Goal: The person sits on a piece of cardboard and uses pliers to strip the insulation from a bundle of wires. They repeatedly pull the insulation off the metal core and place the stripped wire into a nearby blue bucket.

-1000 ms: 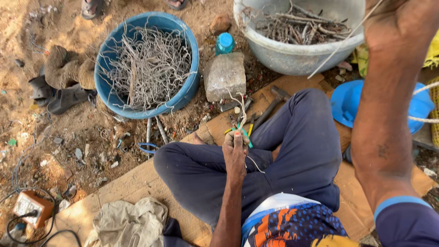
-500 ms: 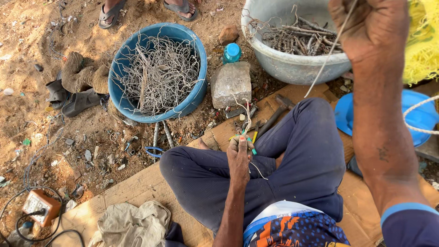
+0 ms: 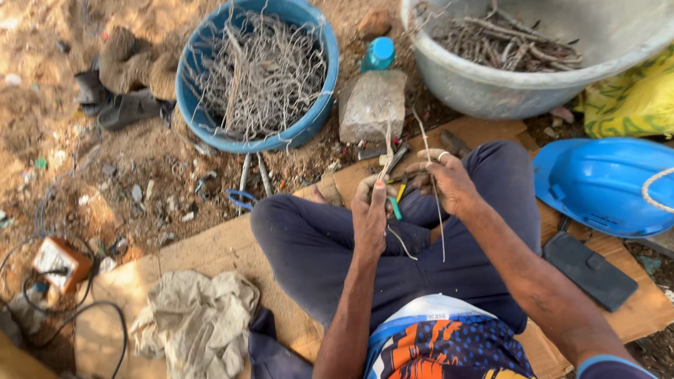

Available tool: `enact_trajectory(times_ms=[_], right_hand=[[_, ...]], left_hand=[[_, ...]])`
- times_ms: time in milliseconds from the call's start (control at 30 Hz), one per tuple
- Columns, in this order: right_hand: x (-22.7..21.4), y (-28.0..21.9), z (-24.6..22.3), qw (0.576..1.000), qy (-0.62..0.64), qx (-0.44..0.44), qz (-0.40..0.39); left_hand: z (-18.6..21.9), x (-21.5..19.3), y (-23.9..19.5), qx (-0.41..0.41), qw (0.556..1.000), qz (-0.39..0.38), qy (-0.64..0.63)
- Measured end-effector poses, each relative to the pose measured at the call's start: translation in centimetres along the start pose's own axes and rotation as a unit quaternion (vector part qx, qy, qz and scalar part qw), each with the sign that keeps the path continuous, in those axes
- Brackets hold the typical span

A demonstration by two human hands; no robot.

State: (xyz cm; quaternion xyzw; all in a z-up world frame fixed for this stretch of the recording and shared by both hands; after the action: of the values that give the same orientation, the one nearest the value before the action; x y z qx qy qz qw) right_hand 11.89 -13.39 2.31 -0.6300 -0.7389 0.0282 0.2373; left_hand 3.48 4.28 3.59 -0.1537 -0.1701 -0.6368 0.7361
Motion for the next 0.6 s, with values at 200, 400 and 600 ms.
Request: enact_trajectory(times_ms=[200, 400, 600], right_hand=[[-2.1, 1.2, 2.7, 0.963, -0.193, -0.168, 0.086], [3.7, -5.5, -6.4, 0.749, -0.448, -0.489, -0.015], [8.8, -5.7, -10.0, 0.461, -0.655, -0.579, -0.149]], left_hand=[[1.5, -0.1, 1.1, 0.057, 0.995, -0.018, 0.073], [3.9, -0.3, 1.5, 0.089, 0.967, -0.032, 0.235], [7.5, -0.5, 1.0, 0.209, 0.918, -0.098, 0.322]])
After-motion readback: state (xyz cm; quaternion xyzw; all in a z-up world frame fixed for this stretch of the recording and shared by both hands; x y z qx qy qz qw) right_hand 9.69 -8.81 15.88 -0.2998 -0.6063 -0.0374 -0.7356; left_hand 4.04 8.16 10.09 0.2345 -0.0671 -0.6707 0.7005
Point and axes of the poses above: each hand's wrist, its own y-axis towards the middle knuckle, its own x-axis out of the palm, z = x × y, the point moved 3 cm from there along y, towards the middle knuckle, and after that the axes turned 2 degrees about -z, right-handed, at the moved point
